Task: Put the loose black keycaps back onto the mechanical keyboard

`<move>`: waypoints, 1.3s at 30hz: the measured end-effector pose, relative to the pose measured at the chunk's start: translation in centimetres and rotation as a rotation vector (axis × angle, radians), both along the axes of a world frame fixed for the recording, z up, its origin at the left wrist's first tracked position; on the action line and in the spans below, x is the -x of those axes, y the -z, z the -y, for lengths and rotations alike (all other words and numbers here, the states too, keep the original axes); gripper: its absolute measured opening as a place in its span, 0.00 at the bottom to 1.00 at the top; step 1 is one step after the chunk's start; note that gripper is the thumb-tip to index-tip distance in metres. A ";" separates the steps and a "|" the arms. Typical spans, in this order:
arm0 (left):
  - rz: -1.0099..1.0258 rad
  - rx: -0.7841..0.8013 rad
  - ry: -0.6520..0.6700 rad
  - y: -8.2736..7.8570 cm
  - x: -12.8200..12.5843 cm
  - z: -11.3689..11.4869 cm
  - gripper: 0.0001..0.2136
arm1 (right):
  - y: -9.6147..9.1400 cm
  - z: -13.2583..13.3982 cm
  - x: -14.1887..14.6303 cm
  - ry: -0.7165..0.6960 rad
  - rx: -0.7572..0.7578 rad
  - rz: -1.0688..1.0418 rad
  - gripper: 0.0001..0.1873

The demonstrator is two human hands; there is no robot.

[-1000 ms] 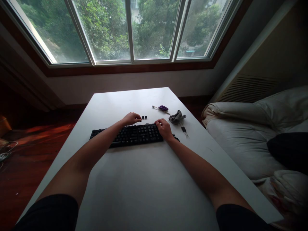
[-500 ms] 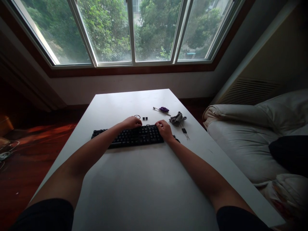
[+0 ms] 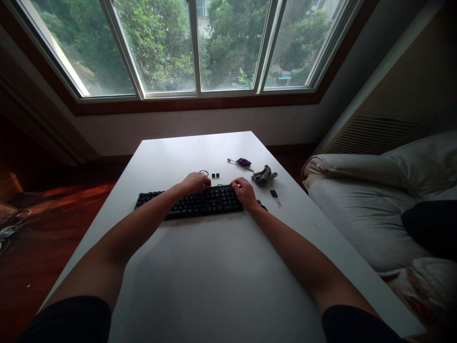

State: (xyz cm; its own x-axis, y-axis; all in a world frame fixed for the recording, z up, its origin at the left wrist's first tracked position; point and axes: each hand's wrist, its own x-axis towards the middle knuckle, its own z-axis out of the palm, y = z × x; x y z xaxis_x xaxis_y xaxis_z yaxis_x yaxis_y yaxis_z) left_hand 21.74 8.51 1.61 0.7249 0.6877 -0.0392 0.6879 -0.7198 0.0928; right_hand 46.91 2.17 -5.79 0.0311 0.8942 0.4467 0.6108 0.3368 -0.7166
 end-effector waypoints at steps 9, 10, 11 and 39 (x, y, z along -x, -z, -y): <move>0.071 0.114 -0.083 0.3 0.4 -0.7 0.11 | 0.0 -0.1 0.0 -0.002 0.007 0.010 0.15; 0.082 0.134 -0.096 0.4 0.6 -0.9 0.11 | 0.1 -0.1 0.0 -0.004 0.005 0.012 0.15; 0.085 0.138 -0.105 0.5 0.6 -0.9 0.11 | 0.1 -0.1 0.0 -0.006 0.002 0.012 0.15; 0.120 0.096 -0.197 1.5 0.4 -0.4 0.09 | 0.6 -0.4 -0.1 -0.017 -0.070 -0.018 0.13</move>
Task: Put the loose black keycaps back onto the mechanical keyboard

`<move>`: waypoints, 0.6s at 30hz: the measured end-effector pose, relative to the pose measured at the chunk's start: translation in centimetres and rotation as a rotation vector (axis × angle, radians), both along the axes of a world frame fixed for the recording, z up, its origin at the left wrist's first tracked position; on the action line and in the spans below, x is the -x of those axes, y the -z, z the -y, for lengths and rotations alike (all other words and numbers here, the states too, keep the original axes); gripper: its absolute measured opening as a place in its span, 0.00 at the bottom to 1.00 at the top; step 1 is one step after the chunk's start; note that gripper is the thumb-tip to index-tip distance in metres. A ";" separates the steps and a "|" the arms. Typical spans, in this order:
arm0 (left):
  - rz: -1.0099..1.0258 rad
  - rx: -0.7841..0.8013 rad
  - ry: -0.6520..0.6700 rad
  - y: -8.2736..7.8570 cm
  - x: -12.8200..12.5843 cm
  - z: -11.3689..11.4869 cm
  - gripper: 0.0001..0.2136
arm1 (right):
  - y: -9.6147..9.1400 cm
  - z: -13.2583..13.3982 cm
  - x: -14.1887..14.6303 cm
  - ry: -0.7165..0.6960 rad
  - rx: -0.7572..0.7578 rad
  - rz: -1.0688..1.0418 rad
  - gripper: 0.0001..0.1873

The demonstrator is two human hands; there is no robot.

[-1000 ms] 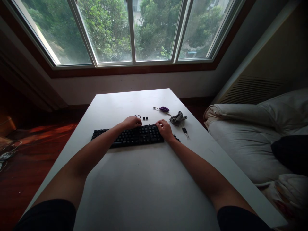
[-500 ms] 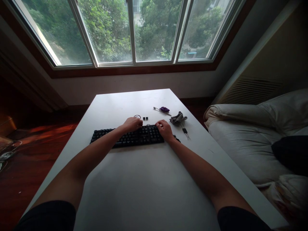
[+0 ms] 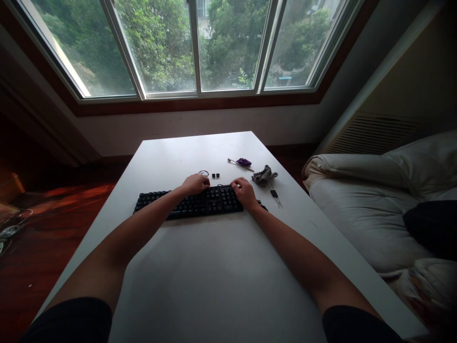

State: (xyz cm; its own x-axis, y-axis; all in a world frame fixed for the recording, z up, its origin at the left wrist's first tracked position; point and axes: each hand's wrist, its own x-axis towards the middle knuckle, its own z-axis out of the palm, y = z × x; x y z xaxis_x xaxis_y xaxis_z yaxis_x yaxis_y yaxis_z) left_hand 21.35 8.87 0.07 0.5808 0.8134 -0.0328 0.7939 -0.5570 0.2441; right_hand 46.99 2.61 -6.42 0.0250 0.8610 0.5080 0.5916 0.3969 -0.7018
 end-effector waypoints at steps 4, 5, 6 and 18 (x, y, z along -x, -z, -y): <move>-0.018 -0.041 0.036 -0.3 0.0 0.8 0.08 | 0.0 0.0 0.0 0.001 0.001 0.004 0.13; -0.017 -0.054 0.046 -0.3 0.0 0.9 0.08 | 0.1 -0.1 0.0 0.002 0.001 0.006 0.13; -0.012 -0.064 0.055 -0.3 0.0 1.0 0.07 | 0.1 -0.1 0.0 0.002 -0.001 0.006 0.12; 0.115 0.217 -0.067 1.8 0.8 -1.3 0.14 | 0.0 0.0 0.0 -0.006 0.002 -0.001 0.12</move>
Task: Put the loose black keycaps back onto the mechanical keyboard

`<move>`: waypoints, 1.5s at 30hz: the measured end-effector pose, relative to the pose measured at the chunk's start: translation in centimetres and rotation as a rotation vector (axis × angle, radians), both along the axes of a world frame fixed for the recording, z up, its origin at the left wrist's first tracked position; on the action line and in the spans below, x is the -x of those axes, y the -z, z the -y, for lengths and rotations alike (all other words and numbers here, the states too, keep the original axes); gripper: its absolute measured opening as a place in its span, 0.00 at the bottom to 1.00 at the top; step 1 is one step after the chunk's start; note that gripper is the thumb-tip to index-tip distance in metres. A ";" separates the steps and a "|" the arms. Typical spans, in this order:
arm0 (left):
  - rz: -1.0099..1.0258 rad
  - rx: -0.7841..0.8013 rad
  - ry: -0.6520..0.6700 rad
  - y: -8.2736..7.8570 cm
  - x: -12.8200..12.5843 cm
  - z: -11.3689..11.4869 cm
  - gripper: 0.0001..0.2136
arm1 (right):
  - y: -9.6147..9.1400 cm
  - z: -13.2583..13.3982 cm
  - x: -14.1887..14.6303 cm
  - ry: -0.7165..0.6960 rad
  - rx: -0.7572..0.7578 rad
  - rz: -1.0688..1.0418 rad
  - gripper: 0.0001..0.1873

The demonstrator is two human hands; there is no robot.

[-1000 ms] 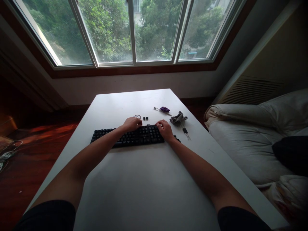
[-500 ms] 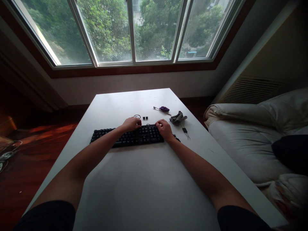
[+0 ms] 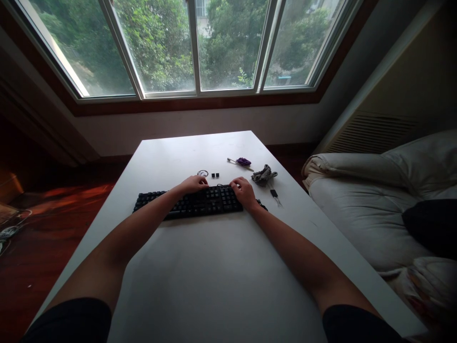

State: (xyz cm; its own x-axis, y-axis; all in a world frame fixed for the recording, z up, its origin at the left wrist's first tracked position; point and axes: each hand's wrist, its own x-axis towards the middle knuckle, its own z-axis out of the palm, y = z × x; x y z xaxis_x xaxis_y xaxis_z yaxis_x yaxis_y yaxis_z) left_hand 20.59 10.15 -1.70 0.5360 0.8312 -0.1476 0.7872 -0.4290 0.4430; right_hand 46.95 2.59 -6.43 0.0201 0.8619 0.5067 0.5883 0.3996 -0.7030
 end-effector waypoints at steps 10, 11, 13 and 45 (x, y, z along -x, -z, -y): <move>-0.029 0.029 0.026 -0.3 -0.2 -1.3 0.14 | 0.2 0.0 0.0 0.011 0.006 0.019 0.12; -0.019 0.011 -0.004 -0.3 -0.4 -1.7 0.14 | 0.1 0.0 0.0 0.013 0.010 0.020 0.12; 0.011 -0.056 -0.074 0.0 -1.0 -2.4 0.14 | 0.1 0.0 0.0 0.014 0.017 0.021 0.12; -0.056 -0.107 0.199 -0.7 -2.3 -1.5 0.12 | 0.4 0.0 0.1 0.007 0.004 0.053 0.13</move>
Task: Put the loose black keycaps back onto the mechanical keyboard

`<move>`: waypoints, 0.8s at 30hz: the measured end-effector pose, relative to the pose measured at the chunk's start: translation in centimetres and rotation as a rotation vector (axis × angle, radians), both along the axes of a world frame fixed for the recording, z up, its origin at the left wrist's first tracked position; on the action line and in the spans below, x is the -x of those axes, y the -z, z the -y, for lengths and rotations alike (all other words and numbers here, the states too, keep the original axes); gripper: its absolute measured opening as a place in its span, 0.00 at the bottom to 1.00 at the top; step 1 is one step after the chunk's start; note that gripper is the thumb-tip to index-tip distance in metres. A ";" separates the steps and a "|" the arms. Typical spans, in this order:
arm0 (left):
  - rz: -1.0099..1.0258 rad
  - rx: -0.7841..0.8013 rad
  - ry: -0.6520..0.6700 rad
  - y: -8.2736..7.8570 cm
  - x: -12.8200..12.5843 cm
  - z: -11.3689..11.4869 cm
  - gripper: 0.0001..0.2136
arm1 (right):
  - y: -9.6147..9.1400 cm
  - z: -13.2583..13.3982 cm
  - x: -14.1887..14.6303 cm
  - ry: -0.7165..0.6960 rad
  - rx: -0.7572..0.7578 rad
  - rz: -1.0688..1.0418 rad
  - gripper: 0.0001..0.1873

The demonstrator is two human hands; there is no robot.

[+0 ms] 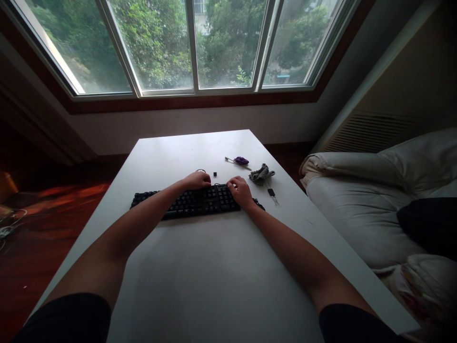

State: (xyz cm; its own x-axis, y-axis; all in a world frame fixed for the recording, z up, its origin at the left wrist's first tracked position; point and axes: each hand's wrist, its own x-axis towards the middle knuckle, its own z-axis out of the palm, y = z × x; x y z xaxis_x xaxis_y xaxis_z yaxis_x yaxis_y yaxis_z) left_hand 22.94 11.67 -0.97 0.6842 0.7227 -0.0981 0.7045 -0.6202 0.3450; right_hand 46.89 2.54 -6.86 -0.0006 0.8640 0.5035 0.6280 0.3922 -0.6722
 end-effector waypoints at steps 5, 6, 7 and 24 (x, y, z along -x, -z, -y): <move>-0.018 -0.012 0.004 -0.2 0.0 0.3 0.12 | 0.0 0.0 0.0 -0.006 0.004 -0.001 0.12; -0.027 -0.014 0.003 -0.2 0.0 0.5 0.12 | 0.0 0.0 0.0 -0.008 0.007 0.000 0.12; -0.033 -0.016 0.001 -0.3 -0.1 0.7 0.12 | 0.1 0.0 0.0 -0.008 0.010 0.001 0.12; -0.156 -0.150 -0.089 -1.2 -1.0 3.0 0.10 | -0.1 0.1 0.0 -0.009 0.005 0.008 0.13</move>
